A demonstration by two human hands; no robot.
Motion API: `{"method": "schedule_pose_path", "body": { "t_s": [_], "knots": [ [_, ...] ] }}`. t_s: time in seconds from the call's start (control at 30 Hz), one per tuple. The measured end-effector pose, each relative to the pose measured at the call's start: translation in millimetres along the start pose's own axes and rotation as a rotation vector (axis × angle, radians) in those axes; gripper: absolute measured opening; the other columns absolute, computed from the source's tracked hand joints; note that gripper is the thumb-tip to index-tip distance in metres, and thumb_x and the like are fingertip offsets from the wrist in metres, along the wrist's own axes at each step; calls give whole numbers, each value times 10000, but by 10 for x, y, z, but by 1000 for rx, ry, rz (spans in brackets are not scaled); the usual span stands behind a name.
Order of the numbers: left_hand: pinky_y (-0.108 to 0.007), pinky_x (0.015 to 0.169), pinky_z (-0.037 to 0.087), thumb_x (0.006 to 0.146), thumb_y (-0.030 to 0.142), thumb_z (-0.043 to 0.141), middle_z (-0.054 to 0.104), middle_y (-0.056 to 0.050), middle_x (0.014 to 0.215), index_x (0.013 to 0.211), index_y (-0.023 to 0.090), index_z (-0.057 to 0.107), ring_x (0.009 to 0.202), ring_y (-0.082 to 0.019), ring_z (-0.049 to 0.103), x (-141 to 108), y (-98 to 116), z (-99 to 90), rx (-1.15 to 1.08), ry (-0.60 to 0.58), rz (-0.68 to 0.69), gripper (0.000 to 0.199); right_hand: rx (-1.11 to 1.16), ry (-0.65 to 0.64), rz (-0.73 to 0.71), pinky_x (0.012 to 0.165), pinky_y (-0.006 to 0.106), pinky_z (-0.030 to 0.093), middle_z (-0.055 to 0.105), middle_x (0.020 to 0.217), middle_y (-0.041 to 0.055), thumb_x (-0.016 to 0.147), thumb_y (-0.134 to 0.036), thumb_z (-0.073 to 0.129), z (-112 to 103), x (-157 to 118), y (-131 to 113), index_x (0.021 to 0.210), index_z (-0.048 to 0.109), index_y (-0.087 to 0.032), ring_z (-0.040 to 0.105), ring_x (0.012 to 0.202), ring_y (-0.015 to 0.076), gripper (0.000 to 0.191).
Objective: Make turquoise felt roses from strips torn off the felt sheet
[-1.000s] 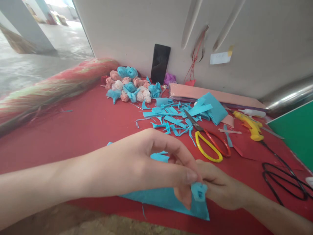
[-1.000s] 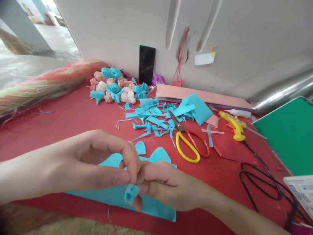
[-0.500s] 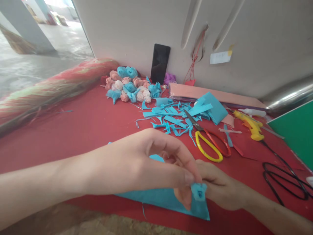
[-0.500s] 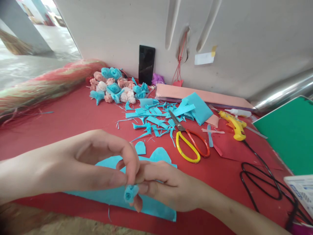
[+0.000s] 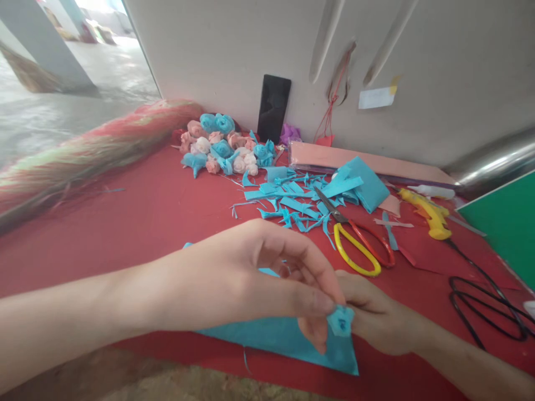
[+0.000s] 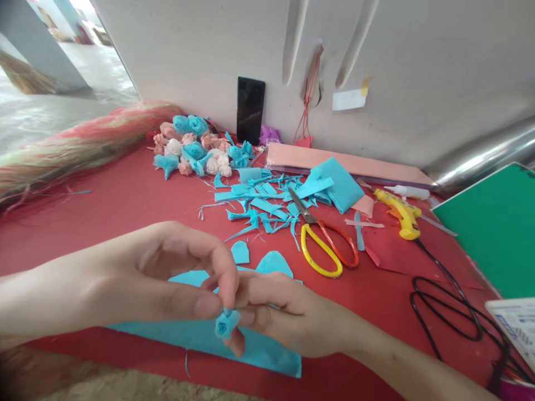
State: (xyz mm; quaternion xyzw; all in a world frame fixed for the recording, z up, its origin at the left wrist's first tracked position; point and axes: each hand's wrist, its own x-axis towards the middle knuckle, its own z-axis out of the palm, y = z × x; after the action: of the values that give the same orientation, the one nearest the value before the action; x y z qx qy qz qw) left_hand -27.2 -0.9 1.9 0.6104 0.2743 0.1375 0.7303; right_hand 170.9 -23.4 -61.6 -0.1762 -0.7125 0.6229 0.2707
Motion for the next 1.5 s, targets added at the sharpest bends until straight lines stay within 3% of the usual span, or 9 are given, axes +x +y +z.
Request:
{"method": "schedule_pose_path", "body": {
  "t_s": [0.37,0.6,0.77,0.9,1.07,1.17,1.27,1.4,1.5],
  "knots": [
    [-191,718,529,816,161,576,732,18,754,770,204,657,734,-130,690,-4,-40,21,-79,24,20,103,1,5,4,707,236,465,551,731,13,973,-368,391,-13,-11,-21,728,554,-181,508,683,104,349],
    [-187,653,546,834,201,548,712,-8,764,773,180,671,726,-140,689,17,17,37,-27,136,125,139,127,-10,-25,637,218,452,513,710,2,980,-344,383,-13,17,6,733,540,-174,503,653,98,339],
    [-200,660,545,837,194,504,669,-6,680,704,169,626,688,-143,675,-2,44,77,63,106,74,183,124,1,-54,689,223,435,511,736,0,974,-374,396,-16,21,4,713,523,-176,482,675,91,351],
    [-212,656,538,838,199,502,664,6,669,682,183,615,688,-150,674,4,47,83,50,118,62,192,149,7,-35,646,218,426,511,725,2,977,-371,391,-6,23,10,718,522,-176,485,658,89,350],
    [-223,672,515,855,216,492,672,6,696,737,188,580,720,-154,669,31,-39,17,41,112,98,150,207,63,-8,627,220,406,503,676,-16,969,-403,404,39,24,-5,728,531,-177,471,622,83,354],
    [-216,752,471,831,219,558,675,25,792,817,210,581,802,-136,637,30,-117,-26,174,164,148,29,307,109,33,634,233,394,511,667,-14,955,-412,436,84,16,-9,722,553,-170,469,621,86,356],
    [-219,787,453,796,206,605,661,35,822,835,225,621,850,-141,605,15,-152,-48,267,197,165,46,437,142,23,650,246,395,517,658,-16,946,-395,471,134,11,-5,758,575,-164,475,603,86,316],
    [-221,740,461,797,213,632,657,36,744,810,211,660,751,-128,601,22,-132,-43,197,217,188,32,593,185,-5,648,235,391,518,648,-29,939,-341,510,183,16,-29,797,567,-158,475,565,73,238],
    [-226,715,472,795,191,649,676,27,710,787,205,695,716,-126,608,49,-138,-20,137,254,227,49,585,236,-26,646,233,381,516,635,-36,945,-322,505,197,22,-54,793,563,-161,458,560,71,229]
  ]
}}
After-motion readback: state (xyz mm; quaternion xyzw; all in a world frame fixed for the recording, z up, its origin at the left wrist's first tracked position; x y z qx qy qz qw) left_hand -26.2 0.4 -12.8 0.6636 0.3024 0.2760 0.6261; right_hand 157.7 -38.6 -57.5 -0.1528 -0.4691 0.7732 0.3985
